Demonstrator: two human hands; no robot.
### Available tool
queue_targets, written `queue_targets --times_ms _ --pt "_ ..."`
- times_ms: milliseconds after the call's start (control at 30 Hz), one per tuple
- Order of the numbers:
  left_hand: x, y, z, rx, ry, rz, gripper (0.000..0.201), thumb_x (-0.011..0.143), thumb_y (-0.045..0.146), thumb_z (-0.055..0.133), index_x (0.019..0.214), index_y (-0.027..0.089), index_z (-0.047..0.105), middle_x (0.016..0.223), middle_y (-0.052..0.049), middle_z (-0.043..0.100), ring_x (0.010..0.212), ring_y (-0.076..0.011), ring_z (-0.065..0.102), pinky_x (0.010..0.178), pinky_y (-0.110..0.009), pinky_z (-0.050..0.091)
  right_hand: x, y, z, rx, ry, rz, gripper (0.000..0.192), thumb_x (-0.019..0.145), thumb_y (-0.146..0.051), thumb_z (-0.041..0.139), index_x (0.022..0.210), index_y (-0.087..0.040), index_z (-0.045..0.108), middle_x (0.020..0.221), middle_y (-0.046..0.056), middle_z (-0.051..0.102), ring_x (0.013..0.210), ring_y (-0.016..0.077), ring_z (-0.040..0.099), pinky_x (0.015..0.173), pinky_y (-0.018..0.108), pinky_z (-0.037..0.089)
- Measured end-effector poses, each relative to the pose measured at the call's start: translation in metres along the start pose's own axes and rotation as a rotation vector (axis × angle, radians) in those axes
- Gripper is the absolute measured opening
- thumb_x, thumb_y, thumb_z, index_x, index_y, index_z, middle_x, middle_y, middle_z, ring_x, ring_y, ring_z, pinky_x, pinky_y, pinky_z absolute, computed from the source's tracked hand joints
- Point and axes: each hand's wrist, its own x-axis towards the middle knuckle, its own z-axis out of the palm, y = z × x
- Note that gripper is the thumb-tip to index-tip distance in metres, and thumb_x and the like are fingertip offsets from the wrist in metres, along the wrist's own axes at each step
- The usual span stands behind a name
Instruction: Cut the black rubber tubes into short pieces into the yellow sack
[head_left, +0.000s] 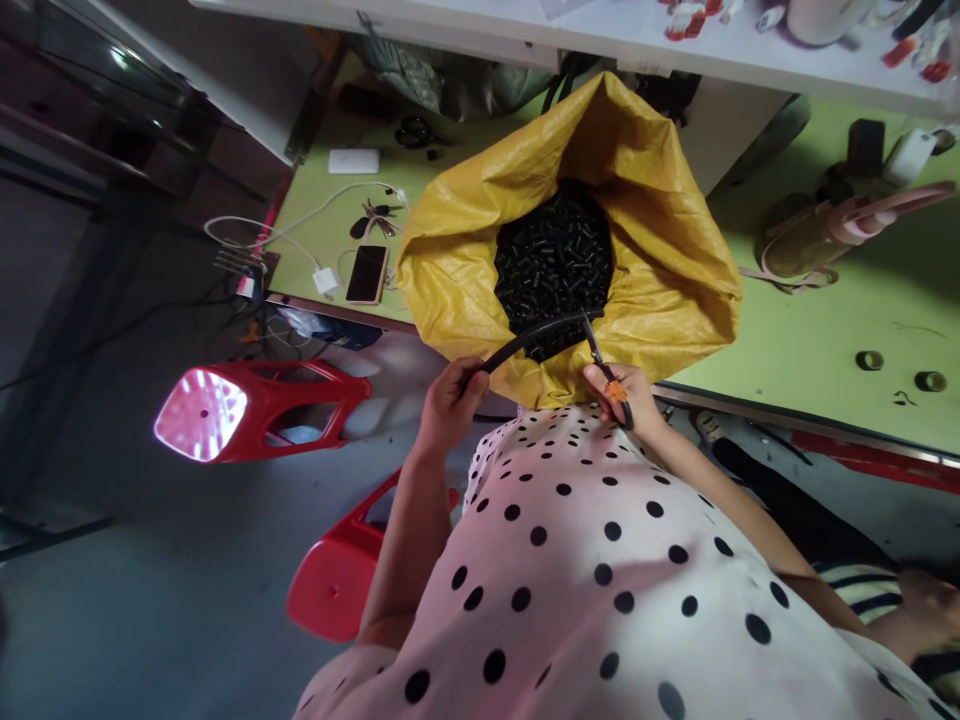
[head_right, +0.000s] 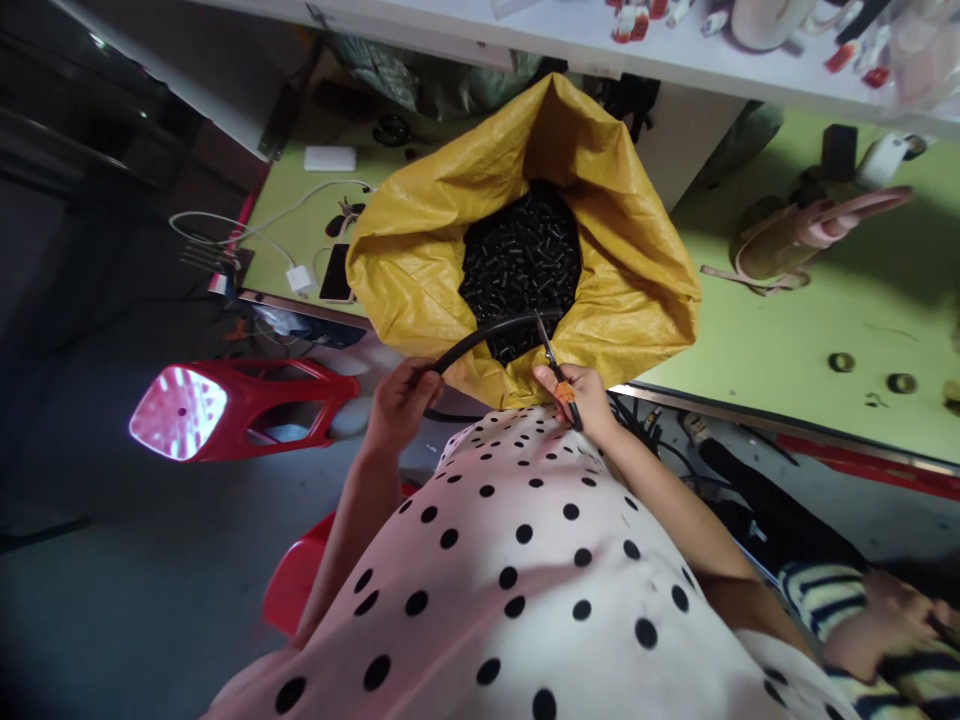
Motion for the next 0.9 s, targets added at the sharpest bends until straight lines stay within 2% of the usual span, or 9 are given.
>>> queue_targets --times_ms 100,167,300,400,467,567,733,800,900 --pt "0.01 0.016 0.008 -0.006 -0.091 -0.003 0.043 0.099 0.059 0.069 0.114 0.019 0.07 0.073 0.001 0.064 0.058 -0.0108 0.056 0.059 -0.024 0.047 -0.005 0.001 0.003 -0.02 -0.02 -0.009 0.077 0.069 -0.093 0.078 0.059 -0.024 0.046 0.046 -0.002 0.048 0.039 0.0119 0.046 0.038 0.027 0.034" --pt "0.018 0.027 0.019 0.071 -0.117 0.018 0.041 0.099 0.052 0.071 0.123 0.019 0.072 0.08 -0.001 0.071 0.063 -0.0123 0.063 0.063 -0.025 0.051 -0.007 0.002 0.007 -0.041 -0.043 -0.04 0.077 0.072 -0.094 0.075 0.058 -0.024 0.045 0.045 -0.001 0.049 0.041 0.0117 0.045 0.041 0.028 0.033" --pt "0.029 0.042 0.035 0.26 -0.133 0.162 0.029 0.102 0.04 0.065 0.118 0.021 0.079 0.11 -0.007 0.083 0.099 -0.0208 0.077 0.091 -0.032 0.059 -0.005 -0.001 0.007 -0.087 -0.064 -0.067 0.076 0.078 -0.095 0.068 0.062 -0.023 0.05 0.049 0.0 0.055 0.046 0.0131 0.049 0.049 0.029 0.036" --pt "0.031 0.044 0.035 0.329 -0.251 0.206 0.031 0.103 0.04 0.062 0.119 0.022 0.081 0.116 -0.008 0.084 0.108 -0.0248 0.078 0.097 -0.036 0.06 0.001 -0.006 -0.002 -0.132 -0.124 -0.09 0.074 0.081 -0.093 0.067 0.066 -0.022 0.054 0.057 0.002 0.062 0.054 0.0145 0.054 0.056 0.029 0.041" --pt "0.031 0.042 0.03 0.347 -0.287 0.195 0.032 0.103 0.042 0.062 0.121 0.023 0.081 0.116 -0.008 0.084 0.108 -0.0261 0.078 0.097 -0.038 0.06 0.004 -0.008 -0.006 -0.195 -0.155 -0.093 0.073 0.081 -0.093 0.067 0.066 -0.022 0.054 0.058 0.002 0.062 0.055 0.0147 0.055 0.056 0.029 0.041" --pt "0.033 0.037 0.024 0.33 -0.238 0.154 0.034 0.102 0.044 0.063 0.119 0.022 0.081 0.118 -0.009 0.084 0.11 -0.027 0.078 0.1 -0.039 0.06 0.007 -0.007 -0.005 -0.238 -0.139 -0.066 0.075 0.077 -0.094 0.068 0.063 -0.023 0.05 0.05 0.001 0.057 0.048 0.0142 0.052 0.05 0.028 0.036" --pt "0.033 0.033 0.025 0.3 -0.144 0.093 0.031 0.1 0.043 0.066 0.115 0.021 0.082 0.115 -0.008 0.084 0.107 -0.0256 0.078 0.097 -0.037 0.059 0.008 -0.003 0.002 -0.121 -0.083 -0.059 0.077 0.069 -0.093 0.077 0.06 -0.024 0.045 0.047 -0.003 0.048 0.042 0.0121 0.045 0.045 0.028 0.031" --pt "0.032 0.033 0.028 0.289 -0.08 0.087 0.029 0.099 0.041 0.067 0.114 0.021 0.082 0.111 -0.008 0.085 0.102 -0.0241 0.078 0.093 -0.035 0.059 0.006 -0.003 -0.001 -0.095 -0.098 -0.048 0.075 0.068 -0.091 0.079 0.062 -0.024 0.047 0.05 -0.003 0.049 0.046 0.0124 0.046 0.047 0.028 0.033" --pt "0.03 0.034 0.032 0.279 0.002 0.094 0.026 0.098 0.039 0.069 0.111 0.02 0.082 0.104 -0.006 0.084 0.093 -0.0209 0.076 0.085 -0.032 0.058 0.001 -0.003 -0.006 -0.123 -0.177 -0.042 0.072 0.076 -0.09 0.075 0.068 -0.022 0.053 0.06 -0.001 0.056 0.056 0.0136 0.05 0.055 0.028 0.036"
